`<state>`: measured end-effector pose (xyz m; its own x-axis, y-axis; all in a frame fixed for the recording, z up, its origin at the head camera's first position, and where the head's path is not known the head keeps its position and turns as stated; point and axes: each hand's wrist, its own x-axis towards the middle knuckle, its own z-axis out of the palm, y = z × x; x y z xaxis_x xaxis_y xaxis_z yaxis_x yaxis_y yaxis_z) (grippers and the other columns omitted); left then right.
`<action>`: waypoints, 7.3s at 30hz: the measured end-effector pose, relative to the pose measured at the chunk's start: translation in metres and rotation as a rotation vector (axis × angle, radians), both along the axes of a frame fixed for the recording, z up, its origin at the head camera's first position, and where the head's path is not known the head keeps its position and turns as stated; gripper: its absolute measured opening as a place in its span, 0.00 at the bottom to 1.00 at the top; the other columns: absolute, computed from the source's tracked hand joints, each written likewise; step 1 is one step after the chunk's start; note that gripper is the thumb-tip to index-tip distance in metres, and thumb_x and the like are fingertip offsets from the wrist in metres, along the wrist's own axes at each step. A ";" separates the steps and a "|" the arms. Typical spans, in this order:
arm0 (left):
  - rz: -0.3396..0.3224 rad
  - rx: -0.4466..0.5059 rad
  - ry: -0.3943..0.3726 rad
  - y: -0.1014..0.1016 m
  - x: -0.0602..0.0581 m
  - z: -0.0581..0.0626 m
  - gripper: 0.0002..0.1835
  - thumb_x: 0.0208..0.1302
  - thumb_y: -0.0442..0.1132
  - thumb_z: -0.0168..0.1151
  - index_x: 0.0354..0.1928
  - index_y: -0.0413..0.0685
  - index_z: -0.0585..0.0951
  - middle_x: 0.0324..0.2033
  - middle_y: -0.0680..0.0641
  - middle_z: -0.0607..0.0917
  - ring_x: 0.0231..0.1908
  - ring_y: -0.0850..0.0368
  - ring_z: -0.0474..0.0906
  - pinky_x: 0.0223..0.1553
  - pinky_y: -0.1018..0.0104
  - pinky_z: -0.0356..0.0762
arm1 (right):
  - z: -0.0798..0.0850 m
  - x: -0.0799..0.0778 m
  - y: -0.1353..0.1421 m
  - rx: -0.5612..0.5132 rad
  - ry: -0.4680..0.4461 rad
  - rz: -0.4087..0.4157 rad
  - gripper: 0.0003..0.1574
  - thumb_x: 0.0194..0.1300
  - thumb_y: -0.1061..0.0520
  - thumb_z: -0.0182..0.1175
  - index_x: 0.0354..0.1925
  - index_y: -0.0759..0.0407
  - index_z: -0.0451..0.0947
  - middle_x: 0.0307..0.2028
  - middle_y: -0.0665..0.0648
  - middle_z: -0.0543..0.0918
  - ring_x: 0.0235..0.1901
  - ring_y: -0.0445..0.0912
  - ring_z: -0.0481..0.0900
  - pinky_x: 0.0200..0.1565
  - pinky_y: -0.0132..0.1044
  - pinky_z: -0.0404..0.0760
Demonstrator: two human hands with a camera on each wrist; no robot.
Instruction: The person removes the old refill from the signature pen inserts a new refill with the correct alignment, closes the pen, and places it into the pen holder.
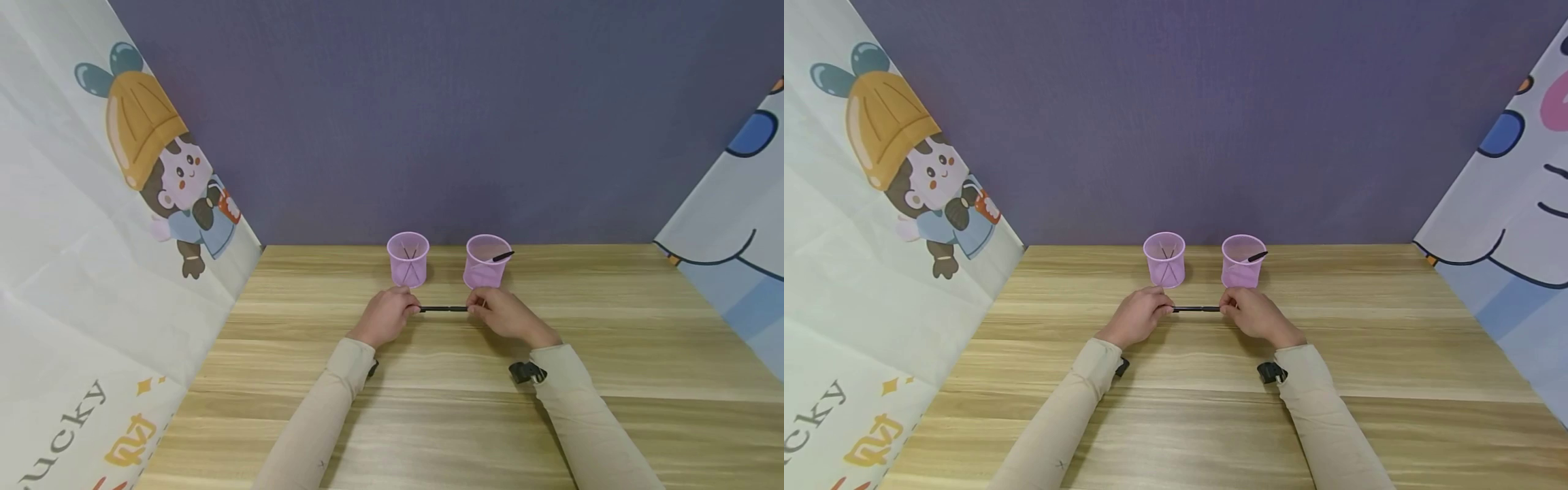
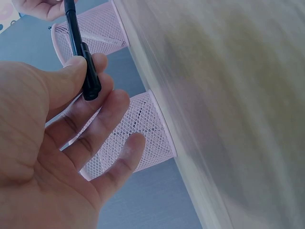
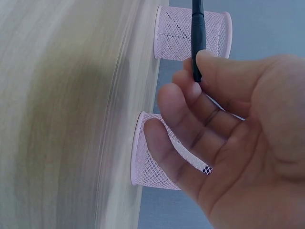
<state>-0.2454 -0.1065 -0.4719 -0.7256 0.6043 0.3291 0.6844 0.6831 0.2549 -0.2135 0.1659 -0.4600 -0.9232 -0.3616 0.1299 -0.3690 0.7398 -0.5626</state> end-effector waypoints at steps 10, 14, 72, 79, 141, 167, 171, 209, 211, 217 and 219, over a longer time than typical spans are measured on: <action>0.004 -0.011 -0.014 -0.002 0.001 0.000 0.07 0.70 0.41 0.66 0.42 0.49 0.90 0.36 0.54 0.86 0.41 0.58 0.84 0.48 0.61 0.84 | -0.001 0.001 -0.002 -0.005 -0.015 -0.008 0.02 0.70 0.63 0.60 0.38 0.62 0.80 0.30 0.52 0.82 0.32 0.42 0.77 0.37 0.37 0.78; 0.003 -0.009 -0.014 -0.002 0.002 -0.001 0.07 0.70 0.41 0.66 0.41 0.49 0.90 0.36 0.54 0.86 0.40 0.58 0.84 0.48 0.61 0.84 | -0.001 0.003 -0.003 -0.008 -0.015 -0.013 0.02 0.68 0.63 0.63 0.38 0.62 0.79 0.30 0.52 0.82 0.33 0.42 0.78 0.38 0.39 0.78; -0.016 -0.025 -0.001 -0.005 0.002 -0.003 0.07 0.71 0.41 0.65 0.41 0.50 0.90 0.35 0.54 0.85 0.40 0.58 0.83 0.47 0.61 0.84 | -0.005 0.004 -0.002 0.011 0.022 0.045 0.08 0.72 0.64 0.59 0.43 0.64 0.85 0.34 0.53 0.86 0.32 0.41 0.76 0.38 0.37 0.78; -0.018 -0.025 -0.007 -0.005 0.002 -0.003 0.07 0.70 0.41 0.66 0.42 0.49 0.90 0.36 0.54 0.86 0.40 0.58 0.84 0.48 0.61 0.84 | -0.006 0.006 -0.004 0.030 0.034 0.026 0.07 0.72 0.64 0.60 0.42 0.63 0.85 0.35 0.54 0.87 0.34 0.42 0.79 0.41 0.42 0.81; -0.023 -0.032 -0.014 -0.004 0.002 -0.001 0.08 0.71 0.41 0.65 0.43 0.49 0.90 0.37 0.53 0.87 0.41 0.57 0.84 0.49 0.60 0.84 | -0.003 0.007 -0.008 -0.007 -0.015 -0.022 0.08 0.63 0.67 0.67 0.37 0.58 0.77 0.30 0.53 0.82 0.33 0.43 0.78 0.40 0.40 0.79; -0.018 -0.030 -0.027 -0.004 0.002 -0.001 0.08 0.71 0.40 0.64 0.43 0.49 0.90 0.38 0.53 0.87 0.41 0.57 0.84 0.50 0.61 0.84 | -0.008 0.004 -0.001 0.014 0.048 0.040 0.08 0.72 0.62 0.59 0.43 0.62 0.86 0.35 0.53 0.87 0.34 0.41 0.79 0.41 0.41 0.81; -0.016 -0.031 -0.029 -0.004 0.003 0.000 0.08 0.71 0.41 0.64 0.43 0.48 0.90 0.38 0.53 0.87 0.42 0.57 0.84 0.50 0.60 0.84 | -0.007 0.004 0.000 0.008 0.040 0.057 0.09 0.72 0.63 0.59 0.43 0.63 0.86 0.37 0.54 0.88 0.35 0.42 0.79 0.41 0.40 0.81; -0.025 -0.026 -0.015 -0.004 0.001 -0.001 0.08 0.71 0.40 0.64 0.43 0.48 0.90 0.38 0.52 0.87 0.42 0.57 0.83 0.48 0.61 0.84 | -0.004 0.004 0.000 0.025 0.019 0.018 0.06 0.71 0.65 0.60 0.42 0.62 0.84 0.34 0.54 0.86 0.36 0.45 0.81 0.43 0.45 0.82; -0.026 -0.027 -0.012 -0.003 0.001 -0.001 0.08 0.71 0.40 0.65 0.43 0.48 0.90 0.37 0.52 0.87 0.41 0.57 0.83 0.48 0.61 0.84 | -0.004 0.004 0.001 0.024 0.018 0.012 0.06 0.71 0.65 0.60 0.41 0.62 0.84 0.34 0.54 0.86 0.36 0.45 0.81 0.43 0.44 0.82; -0.018 -0.036 -0.004 -0.003 0.002 0.000 0.07 0.71 0.40 0.65 0.42 0.48 0.90 0.37 0.53 0.86 0.41 0.57 0.84 0.48 0.59 0.84 | -0.004 0.004 0.002 0.015 0.012 0.008 0.06 0.71 0.64 0.60 0.41 0.62 0.84 0.34 0.54 0.86 0.35 0.45 0.81 0.41 0.43 0.82; -0.013 -0.040 -0.007 -0.004 0.002 0.001 0.07 0.71 0.40 0.65 0.42 0.49 0.90 0.37 0.53 0.86 0.42 0.57 0.84 0.48 0.59 0.84 | -0.003 0.003 0.002 0.013 0.012 0.009 0.06 0.70 0.65 0.60 0.41 0.62 0.84 0.34 0.54 0.86 0.36 0.45 0.81 0.41 0.43 0.82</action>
<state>-0.2433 -0.1100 -0.4714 -0.7198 0.6263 0.2994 0.6916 0.6840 0.2321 -0.2104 0.1683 -0.4634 -0.9182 -0.3722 0.1357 -0.3824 0.7437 -0.5484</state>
